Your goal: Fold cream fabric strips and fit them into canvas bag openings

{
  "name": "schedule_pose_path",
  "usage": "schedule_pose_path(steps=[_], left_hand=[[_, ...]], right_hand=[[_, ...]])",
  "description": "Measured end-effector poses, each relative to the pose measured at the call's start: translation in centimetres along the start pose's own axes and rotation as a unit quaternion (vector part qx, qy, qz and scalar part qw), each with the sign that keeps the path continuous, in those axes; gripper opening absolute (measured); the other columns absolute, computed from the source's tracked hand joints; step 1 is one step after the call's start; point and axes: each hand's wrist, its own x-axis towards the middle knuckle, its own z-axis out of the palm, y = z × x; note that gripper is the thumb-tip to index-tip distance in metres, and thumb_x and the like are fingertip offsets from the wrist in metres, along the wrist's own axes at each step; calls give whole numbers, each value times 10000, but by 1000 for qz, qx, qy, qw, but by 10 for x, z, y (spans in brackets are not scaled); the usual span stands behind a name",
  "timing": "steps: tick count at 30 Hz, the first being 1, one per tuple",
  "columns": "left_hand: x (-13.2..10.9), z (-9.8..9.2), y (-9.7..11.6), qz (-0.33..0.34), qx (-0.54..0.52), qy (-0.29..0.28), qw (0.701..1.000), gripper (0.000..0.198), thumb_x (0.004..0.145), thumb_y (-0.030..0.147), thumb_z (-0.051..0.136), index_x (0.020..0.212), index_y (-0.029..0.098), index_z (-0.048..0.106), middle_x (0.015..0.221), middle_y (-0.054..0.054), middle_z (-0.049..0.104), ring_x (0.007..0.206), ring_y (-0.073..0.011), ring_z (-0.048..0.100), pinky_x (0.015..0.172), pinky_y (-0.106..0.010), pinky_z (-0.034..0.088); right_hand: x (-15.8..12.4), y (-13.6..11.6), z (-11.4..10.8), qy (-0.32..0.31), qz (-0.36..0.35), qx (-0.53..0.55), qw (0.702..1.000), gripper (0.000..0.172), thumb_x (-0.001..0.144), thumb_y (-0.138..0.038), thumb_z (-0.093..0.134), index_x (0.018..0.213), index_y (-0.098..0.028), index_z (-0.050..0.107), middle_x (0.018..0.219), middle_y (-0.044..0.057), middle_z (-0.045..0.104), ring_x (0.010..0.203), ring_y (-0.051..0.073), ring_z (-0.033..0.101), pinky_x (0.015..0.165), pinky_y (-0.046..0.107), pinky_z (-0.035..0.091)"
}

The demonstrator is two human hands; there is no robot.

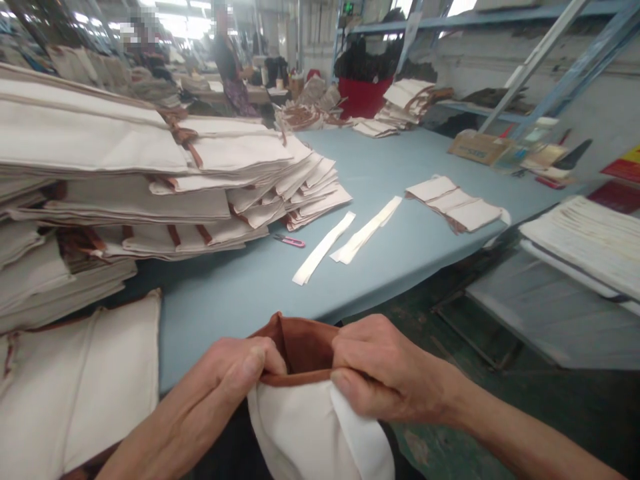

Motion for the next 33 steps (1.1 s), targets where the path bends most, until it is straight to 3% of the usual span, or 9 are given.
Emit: schedule_pose_path(steps=[4,8,13,17,21,30,33], left_hand=[[3,3,-9,-40,-24,5,999,683,1114,575,215,825,217,721,837,-17,711,787,-197,608,777,-261,525],[1,4,-10,-72,-25,23,997,669,1095,631,262,925,242,780,964,-25,744,928,-231,626,922,-302,522],[11,2,8,-7,-52,-45,998,431,1055,450,419,934,228,768,953,-18,762,928,-219,646,855,-257,506],[22,4,17,-7,-32,-73,997,211,898,334,558,834,209,715,838,15,720,804,-175,612,772,-235,458],[27,8,17,-17,-6,-79,997,173,915,275,584,824,197,710,815,20,707,797,-162,615,766,-231,451],[25,-6,26,-8,-33,-103,994,251,996,300,589,854,201,771,784,26,722,753,-139,611,703,-204,440],[28,-7,28,-11,-6,-79,997,226,981,299,615,836,216,767,766,38,699,746,-133,588,698,-208,418]], right_hand=[[-15,15,-10,-18,13,-46,999,327,1082,-179,448,775,-200,559,670,-10,598,608,131,505,603,282,353],[-31,32,-9,-8,54,-62,997,429,1141,-274,408,742,-204,548,650,-5,595,598,134,512,598,281,350],[-39,41,-4,-13,103,-71,992,429,1137,-286,396,740,-206,536,663,-1,581,605,139,502,602,276,349],[-38,47,-1,-28,130,-61,989,402,1125,-282,419,758,-197,557,697,7,611,625,139,525,617,268,365],[-34,51,-1,-44,135,-35,989,340,1116,-280,436,853,-176,625,793,39,686,710,152,597,683,260,421],[-6,25,-24,-78,113,18,990,199,1043,-171,492,971,-174,677,906,44,735,828,168,649,781,278,457],[6,8,-20,-51,86,44,994,161,996,-324,634,971,-174,686,905,43,739,833,183,658,800,300,470]])
